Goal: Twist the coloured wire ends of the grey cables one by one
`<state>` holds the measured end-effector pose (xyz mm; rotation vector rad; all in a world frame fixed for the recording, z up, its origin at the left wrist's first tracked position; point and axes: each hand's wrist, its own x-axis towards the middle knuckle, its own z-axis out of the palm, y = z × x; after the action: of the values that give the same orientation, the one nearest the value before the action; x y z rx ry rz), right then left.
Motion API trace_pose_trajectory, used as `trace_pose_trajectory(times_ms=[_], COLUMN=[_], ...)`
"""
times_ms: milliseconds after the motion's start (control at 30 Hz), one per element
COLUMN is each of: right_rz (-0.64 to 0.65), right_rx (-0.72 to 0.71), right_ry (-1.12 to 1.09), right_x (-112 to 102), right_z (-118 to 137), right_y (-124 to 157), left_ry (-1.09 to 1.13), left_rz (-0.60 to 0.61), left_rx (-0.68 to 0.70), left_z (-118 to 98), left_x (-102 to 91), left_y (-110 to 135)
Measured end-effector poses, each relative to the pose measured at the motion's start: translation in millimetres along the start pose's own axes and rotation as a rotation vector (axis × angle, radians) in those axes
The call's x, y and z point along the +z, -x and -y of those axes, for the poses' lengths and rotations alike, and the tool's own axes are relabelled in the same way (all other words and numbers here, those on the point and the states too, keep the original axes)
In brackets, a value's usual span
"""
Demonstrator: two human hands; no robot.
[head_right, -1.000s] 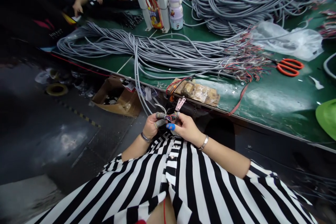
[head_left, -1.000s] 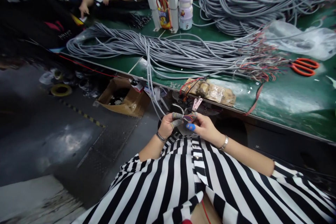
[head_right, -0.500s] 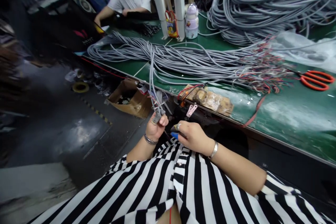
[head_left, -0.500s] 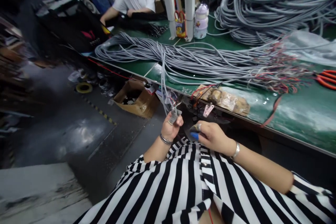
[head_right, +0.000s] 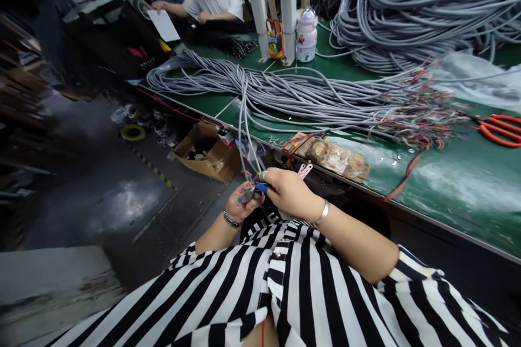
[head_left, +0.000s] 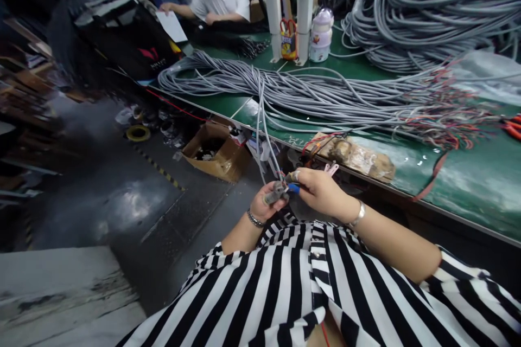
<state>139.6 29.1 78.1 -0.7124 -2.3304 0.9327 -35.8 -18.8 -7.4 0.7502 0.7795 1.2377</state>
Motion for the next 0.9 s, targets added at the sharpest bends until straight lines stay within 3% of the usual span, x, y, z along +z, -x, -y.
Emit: trace_pose_trajectory(times_ms=[67, 167, 233, 300, 400, 467, 600, 900], right_rz=[0.129, 0.299, 0.233, 0.008, -0.349, -0.458, -0.44, -0.392], right_rx=[0.089, 0.282, 0.418, 0.547, 0.725, 0.792, 0.788, 0.723], right_ry=[-0.227, -0.546, -0.616, -0.61, -0.695, -0.793, -0.851, -1.016], right_x=[-3, -13, -24, -38, -52, -53, -38, -23], right_z=[-1, -6, -16, -30, -52, -62, -70, -79], right_y=[7, 28, 50, 74, 106, 118, 110, 50], left_ry=[-0.113, -0.372, -0.54, -0.637, -0.713, -0.747, -0.749, -0.694], left_rz=[0.113, 0.422, 0.601, 0.678, 0.592, 0.481, 0.327, 0.192], left_rx=[-0.05, -0.129, -0.091, 0.022, 0.219, 0.336, 0.43, 0.296], left_z=[-6, -21, -31, -38, -40, -37, -29, -7], left_x=[-5.1, -8.0, -6.1, -2.3, 4.2, 8.7, 20.3, 37.5], left_y=[1, -2, -7, -12, -19, -25, -39, -57])
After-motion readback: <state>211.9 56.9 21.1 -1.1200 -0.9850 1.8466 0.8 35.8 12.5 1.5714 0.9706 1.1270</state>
